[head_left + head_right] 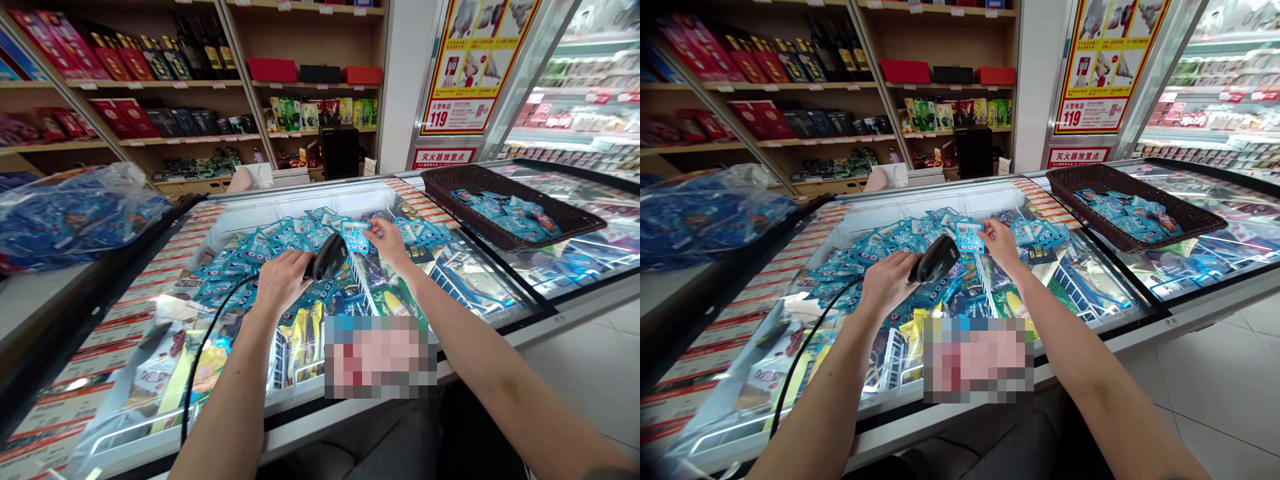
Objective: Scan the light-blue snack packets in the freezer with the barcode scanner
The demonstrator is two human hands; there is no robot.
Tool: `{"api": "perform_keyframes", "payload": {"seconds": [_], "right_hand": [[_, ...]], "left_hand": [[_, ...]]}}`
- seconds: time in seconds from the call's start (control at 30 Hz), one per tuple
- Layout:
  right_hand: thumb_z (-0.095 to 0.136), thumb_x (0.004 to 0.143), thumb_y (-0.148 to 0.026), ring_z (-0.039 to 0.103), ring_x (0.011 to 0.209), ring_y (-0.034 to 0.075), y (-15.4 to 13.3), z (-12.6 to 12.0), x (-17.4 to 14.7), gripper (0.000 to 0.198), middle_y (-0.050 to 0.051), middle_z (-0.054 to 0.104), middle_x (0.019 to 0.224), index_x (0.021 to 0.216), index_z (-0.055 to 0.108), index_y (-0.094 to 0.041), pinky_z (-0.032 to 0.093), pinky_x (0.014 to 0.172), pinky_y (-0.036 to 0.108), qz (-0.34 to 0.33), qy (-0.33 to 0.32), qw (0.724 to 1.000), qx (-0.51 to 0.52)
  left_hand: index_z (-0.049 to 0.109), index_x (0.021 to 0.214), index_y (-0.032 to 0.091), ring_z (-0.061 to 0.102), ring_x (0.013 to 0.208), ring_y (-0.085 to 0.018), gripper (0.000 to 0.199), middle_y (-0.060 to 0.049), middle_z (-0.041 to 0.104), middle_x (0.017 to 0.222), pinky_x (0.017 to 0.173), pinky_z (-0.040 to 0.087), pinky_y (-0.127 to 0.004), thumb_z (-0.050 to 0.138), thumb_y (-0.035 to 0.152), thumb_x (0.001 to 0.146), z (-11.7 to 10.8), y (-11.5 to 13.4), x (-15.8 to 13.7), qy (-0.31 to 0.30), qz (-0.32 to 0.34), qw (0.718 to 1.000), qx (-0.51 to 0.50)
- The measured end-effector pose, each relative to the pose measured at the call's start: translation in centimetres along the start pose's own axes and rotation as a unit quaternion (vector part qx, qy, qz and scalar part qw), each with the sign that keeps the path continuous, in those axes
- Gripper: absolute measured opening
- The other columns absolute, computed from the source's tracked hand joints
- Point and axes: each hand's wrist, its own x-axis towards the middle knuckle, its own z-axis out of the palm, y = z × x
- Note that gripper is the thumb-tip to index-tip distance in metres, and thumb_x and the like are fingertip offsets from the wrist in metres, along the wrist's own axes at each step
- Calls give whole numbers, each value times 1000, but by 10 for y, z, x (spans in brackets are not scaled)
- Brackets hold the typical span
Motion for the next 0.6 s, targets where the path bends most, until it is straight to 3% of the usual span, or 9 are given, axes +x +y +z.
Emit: {"api": "perform_keyframes", "payload": {"seconds": [0.4, 0.6], "right_hand": [[56, 74, -32, 54, 66, 14, -3, -1, 0, 18, -1, 59, 71, 87, 58, -19, 44, 67, 27, 7, -5, 1000, -4], [52, 76, -31, 57, 73, 20, 10, -13, -2, 30, 4, 64, 78, 103, 58, -17, 44, 73, 34, 107, 35, 979, -170]], "left_hand": [[54, 109, 21, 57, 93, -23, 30, -6, 64, 94, 67, 42, -32, 52, 28, 79, -2, 0, 0, 4, -3, 1000, 8], [54, 109, 22, 57, 92, -23, 30, -6, 64, 93, 68, 42, -31, 51, 29, 79, 1, -2, -1, 5, -7, 1000, 19]]}}
